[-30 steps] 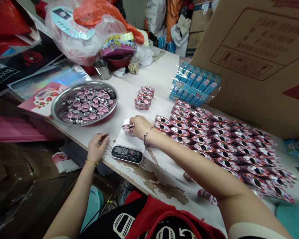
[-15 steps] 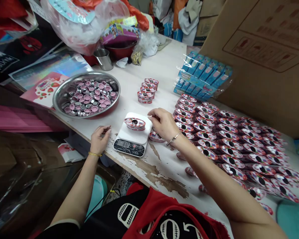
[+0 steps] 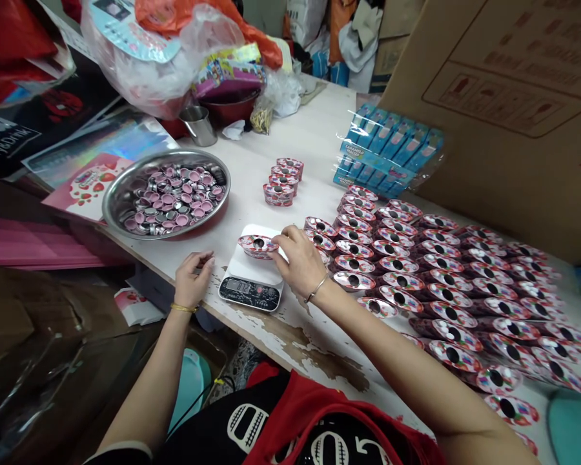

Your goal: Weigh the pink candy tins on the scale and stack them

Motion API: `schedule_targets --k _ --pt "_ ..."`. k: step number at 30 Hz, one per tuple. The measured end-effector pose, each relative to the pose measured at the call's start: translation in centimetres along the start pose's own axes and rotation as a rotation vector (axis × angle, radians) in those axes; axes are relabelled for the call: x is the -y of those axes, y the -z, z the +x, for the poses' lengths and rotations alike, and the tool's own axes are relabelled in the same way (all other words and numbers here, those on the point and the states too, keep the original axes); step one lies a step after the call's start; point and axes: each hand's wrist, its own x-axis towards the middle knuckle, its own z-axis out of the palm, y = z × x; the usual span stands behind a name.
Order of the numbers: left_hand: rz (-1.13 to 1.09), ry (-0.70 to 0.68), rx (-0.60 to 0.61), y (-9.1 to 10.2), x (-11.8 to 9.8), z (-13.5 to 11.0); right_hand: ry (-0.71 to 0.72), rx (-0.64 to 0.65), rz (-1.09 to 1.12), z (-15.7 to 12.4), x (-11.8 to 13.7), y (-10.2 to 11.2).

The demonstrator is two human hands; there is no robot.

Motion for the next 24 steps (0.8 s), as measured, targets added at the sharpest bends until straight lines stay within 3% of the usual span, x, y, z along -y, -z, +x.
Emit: schedule_targets --k 13,18,21,24 --pt "-0.004 -0.001 0.001 0.0 0.3 0.1 -0.035 0.019 -0.092 2.3 0.7 -1.9" --pt "-0.013 0.021 0.002 0.2 0.3 0.0 -0.056 -0.019 -0.060 3.6 1.0 -1.6" --pt "-0.041 0.009 0.035 0.8 -1.3 0.2 -0.083 -0.086 0.025 2.9 0.9 -0.7" --pt "0.020 -0.152 0.164 1.0 -4.8 1.4 -0.100 -0.138 0.114 1.4 0.8 0.4"
